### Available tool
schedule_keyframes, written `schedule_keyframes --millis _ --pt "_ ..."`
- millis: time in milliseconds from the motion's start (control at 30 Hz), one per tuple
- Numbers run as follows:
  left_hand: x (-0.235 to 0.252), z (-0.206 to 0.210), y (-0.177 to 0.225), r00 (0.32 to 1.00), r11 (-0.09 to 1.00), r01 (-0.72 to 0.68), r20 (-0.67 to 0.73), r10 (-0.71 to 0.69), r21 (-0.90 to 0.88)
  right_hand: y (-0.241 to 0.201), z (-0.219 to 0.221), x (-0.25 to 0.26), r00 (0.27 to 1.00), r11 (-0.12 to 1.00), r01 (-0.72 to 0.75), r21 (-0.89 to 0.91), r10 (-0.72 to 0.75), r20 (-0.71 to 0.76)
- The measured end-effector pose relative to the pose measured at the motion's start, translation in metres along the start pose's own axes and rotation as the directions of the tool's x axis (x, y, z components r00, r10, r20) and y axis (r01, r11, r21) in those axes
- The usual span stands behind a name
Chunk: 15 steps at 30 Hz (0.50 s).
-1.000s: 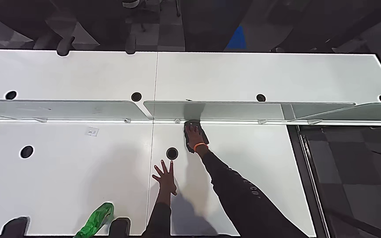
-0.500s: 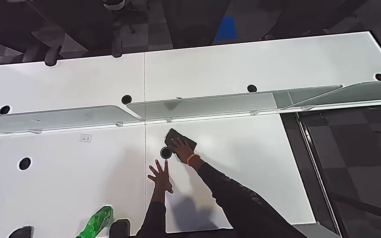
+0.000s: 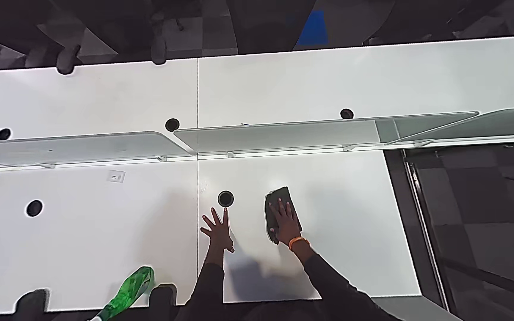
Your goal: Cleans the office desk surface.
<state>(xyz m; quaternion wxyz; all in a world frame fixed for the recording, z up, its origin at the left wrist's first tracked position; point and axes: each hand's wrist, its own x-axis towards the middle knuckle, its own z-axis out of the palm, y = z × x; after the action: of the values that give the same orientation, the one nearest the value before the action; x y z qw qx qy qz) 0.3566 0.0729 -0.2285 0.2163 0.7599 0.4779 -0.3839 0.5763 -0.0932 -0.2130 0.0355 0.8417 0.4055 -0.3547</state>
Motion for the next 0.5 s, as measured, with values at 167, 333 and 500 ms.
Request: schedule_keyframes --millis 167,333,500 --pt "-0.001 0.000 0.000 1.000 1.000 -0.006 -0.004 0.006 -0.017 -0.017 -0.047 0.065 1.000 1.000 0.026 -0.011 -0.026 -0.010" --pt "0.000 0.001 0.000 1.000 1.000 0.001 -0.011 -0.001 -0.023 -0.042 -0.092 0.118 0.999 0.999 0.051 0.003 -0.051 -0.012" --pt "0.000 0.002 0.000 1.000 0.999 -0.003 -0.019 0.002 -0.044 -0.057 -0.109 0.146 0.998 0.999 0.044 0.003 -0.044 -0.035"
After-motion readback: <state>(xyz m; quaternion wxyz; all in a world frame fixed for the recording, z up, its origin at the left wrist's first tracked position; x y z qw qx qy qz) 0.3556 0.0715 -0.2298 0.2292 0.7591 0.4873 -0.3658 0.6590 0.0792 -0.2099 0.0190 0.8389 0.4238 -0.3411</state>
